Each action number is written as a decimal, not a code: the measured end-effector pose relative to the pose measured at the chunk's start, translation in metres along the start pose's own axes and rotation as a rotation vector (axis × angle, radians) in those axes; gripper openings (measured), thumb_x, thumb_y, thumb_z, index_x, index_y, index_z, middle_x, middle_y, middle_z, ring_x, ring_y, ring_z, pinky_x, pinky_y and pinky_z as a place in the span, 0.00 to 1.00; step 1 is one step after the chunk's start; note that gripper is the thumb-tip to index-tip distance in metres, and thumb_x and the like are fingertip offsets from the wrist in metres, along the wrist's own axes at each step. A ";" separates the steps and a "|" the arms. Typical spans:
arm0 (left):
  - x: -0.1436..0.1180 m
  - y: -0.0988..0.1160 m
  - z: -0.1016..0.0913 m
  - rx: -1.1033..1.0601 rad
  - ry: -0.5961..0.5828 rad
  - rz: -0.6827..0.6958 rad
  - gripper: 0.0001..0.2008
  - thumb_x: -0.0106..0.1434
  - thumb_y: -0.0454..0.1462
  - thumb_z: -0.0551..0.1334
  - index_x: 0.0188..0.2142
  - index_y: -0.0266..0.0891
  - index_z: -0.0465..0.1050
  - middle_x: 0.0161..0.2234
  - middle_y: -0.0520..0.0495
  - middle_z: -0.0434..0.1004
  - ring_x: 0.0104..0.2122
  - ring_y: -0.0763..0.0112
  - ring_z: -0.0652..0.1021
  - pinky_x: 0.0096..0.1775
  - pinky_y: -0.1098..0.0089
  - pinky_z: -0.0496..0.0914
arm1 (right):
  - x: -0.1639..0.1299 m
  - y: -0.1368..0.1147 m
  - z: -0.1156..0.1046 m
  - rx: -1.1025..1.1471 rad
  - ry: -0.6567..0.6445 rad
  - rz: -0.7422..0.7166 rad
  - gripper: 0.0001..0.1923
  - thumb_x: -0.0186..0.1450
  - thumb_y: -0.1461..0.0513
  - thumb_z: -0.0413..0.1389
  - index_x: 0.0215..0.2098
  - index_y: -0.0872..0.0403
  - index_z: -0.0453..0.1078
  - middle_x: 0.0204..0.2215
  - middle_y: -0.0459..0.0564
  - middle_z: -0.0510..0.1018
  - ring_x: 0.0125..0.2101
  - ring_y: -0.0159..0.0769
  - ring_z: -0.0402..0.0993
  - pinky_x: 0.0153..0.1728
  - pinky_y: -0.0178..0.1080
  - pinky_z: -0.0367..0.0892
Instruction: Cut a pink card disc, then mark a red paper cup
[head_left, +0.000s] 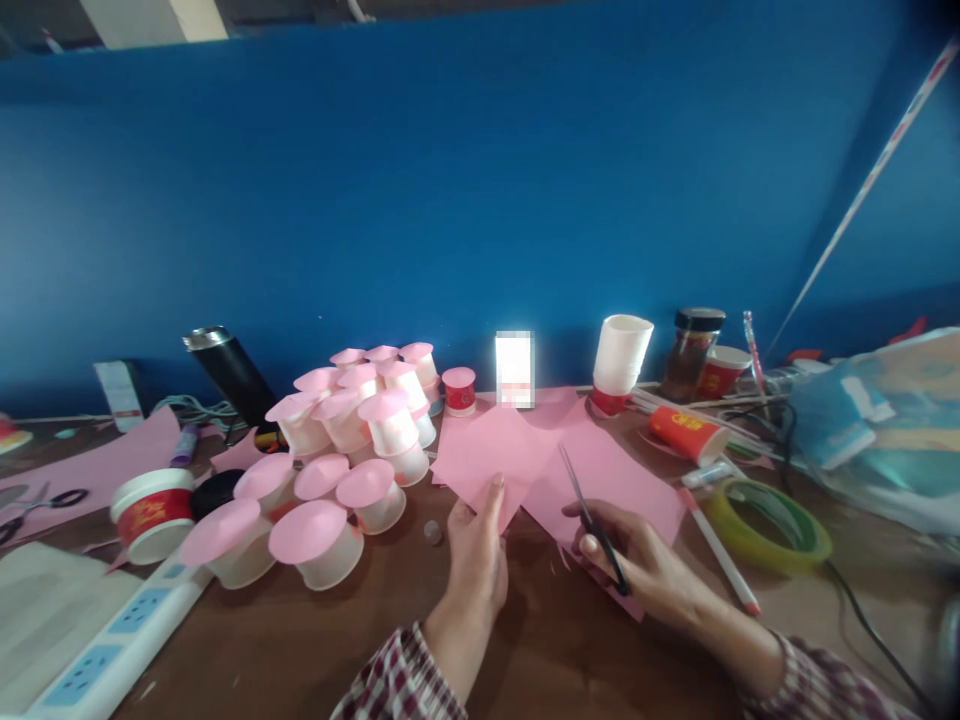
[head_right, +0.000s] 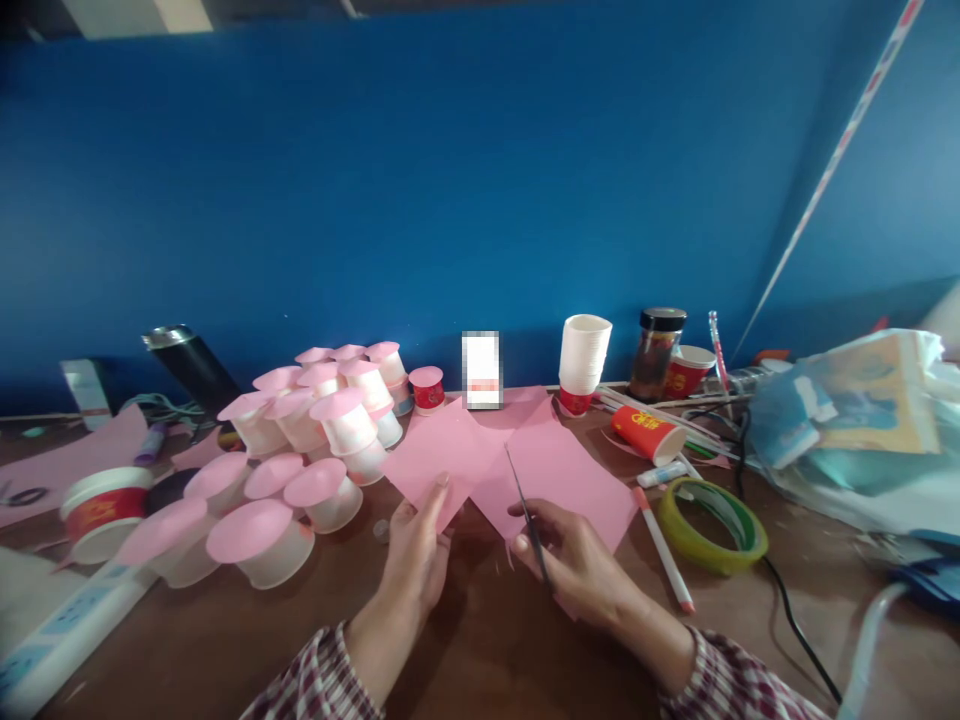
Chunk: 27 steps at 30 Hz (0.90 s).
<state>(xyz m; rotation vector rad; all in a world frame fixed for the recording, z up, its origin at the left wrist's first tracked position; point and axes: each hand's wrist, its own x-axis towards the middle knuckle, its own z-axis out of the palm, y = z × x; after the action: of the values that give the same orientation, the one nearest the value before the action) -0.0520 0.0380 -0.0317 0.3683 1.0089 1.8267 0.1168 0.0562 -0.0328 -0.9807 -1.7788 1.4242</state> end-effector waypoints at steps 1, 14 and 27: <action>-0.002 -0.001 0.001 0.005 -0.005 -0.012 0.21 0.50 0.39 0.70 0.43 0.34 0.72 0.39 0.40 0.80 0.41 0.60 0.79 0.45 0.62 0.71 | 0.000 -0.001 0.001 0.009 -0.016 0.011 0.24 0.62 0.49 0.55 0.48 0.59 0.66 0.24 0.46 0.71 0.22 0.30 0.65 0.21 0.32 0.59; -0.013 -0.012 0.002 0.107 -0.061 -0.126 0.20 0.50 0.44 0.69 0.38 0.32 0.73 0.35 0.39 0.80 0.34 0.60 0.80 0.36 0.66 0.73 | 0.000 0.001 0.001 0.019 -0.062 0.013 0.24 0.62 0.50 0.56 0.48 0.59 0.67 0.26 0.48 0.72 0.24 0.30 0.66 0.22 0.32 0.62; -0.011 -0.016 -0.004 0.150 -0.128 -0.071 0.21 0.54 0.44 0.67 0.42 0.31 0.73 0.39 0.37 0.79 0.39 0.60 0.79 0.42 0.65 0.71 | 0.001 0.000 0.000 -0.008 -0.048 0.053 0.24 0.61 0.50 0.56 0.47 0.61 0.66 0.21 0.45 0.69 0.20 0.27 0.61 0.19 0.30 0.57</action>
<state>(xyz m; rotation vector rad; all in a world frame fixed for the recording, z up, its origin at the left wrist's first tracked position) -0.0398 0.0297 -0.0442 0.5276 1.0588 1.6477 0.1164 0.0573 -0.0332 -1.0124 -1.8062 1.4865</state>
